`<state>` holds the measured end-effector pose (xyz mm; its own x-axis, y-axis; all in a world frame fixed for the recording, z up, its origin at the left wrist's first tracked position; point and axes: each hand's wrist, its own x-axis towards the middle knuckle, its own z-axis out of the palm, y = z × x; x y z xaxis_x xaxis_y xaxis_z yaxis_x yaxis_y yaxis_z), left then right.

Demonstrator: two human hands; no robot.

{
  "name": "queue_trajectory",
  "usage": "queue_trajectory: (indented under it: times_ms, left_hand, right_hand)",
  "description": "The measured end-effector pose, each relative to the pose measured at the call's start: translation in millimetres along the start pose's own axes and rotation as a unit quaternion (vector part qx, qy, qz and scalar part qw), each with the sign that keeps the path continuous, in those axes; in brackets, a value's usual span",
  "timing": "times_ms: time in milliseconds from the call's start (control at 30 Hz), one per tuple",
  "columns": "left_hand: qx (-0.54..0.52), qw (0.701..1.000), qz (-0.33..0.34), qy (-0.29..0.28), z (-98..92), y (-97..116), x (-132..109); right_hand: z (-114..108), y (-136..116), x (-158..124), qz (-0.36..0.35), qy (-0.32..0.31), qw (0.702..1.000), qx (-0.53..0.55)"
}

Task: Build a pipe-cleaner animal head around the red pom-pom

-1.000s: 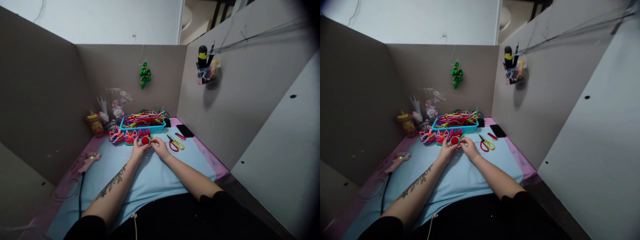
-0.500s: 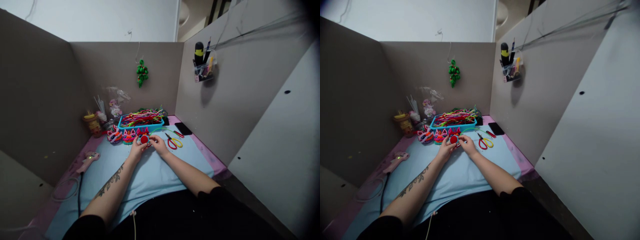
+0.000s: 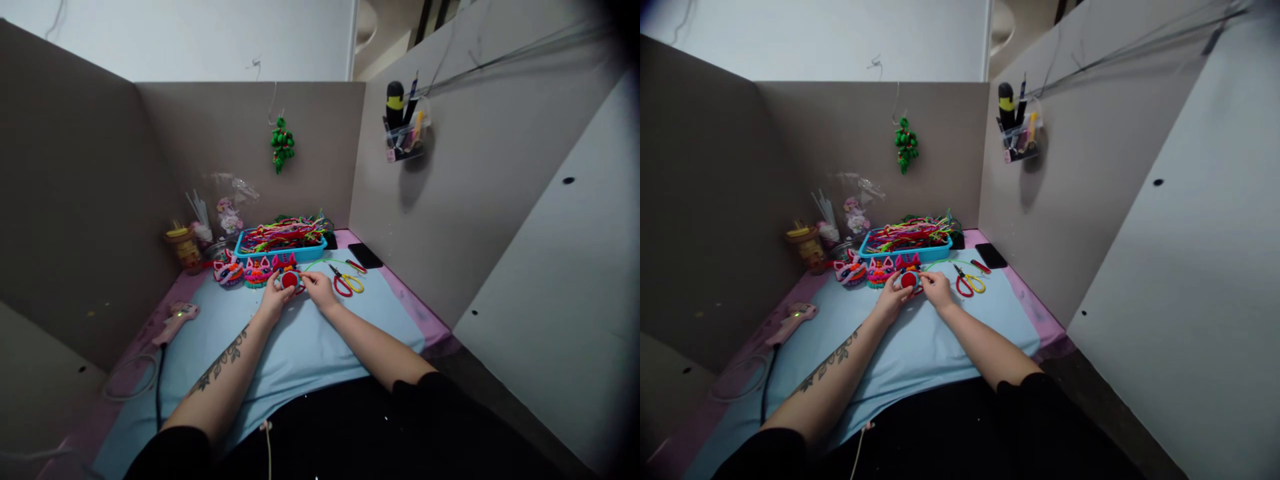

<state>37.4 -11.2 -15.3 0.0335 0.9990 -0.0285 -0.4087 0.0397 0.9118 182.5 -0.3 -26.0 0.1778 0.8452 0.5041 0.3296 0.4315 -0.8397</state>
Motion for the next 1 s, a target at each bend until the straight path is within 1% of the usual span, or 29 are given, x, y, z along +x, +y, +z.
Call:
queue_trajectory:
  times_ms: [167, 367, 467, 600, 733, 867, 1000]
  left_hand:
    - [-0.007, 1.0, -0.002, 0.007, 0.5, 0, 1]
    - [-0.028, 0.999, -0.03, 0.03, 0.5, 2, 4]
    - [-0.035, 0.998, -0.042, 0.032, 0.7, 4, 4]
    - [-0.035, 0.998, -0.045, 0.022, 2.6, 5, 1]
    - [-0.028, 0.999, -0.034, 0.009, 4.6, 4, -2]
    - [-0.02, 1.0, -0.02, -0.005, 4.9, 2, -3]
    - [-0.011, 1.0, 0.003, -0.015, 4.3, -1, -2]
  right_hand:
    - [0, -2, 0, -0.001, -0.014, 1.0, -0.017]
    - [2, -4, -1, -0.017, -0.047, 0.998, -0.024]
    - [1, -5, -1, -0.027, -0.056, 0.998, -0.02]
    - [0, -4, -1, -0.003, -0.046, 0.999, 0.0]
    - [2, 2, 0, 0.019, -0.032, 0.999, 0.019]
    - [6, 6, 2, 0.032, -0.028, 0.998, 0.055]
    - [6, 5, 0, 0.051, -0.035, 0.992, 0.111]
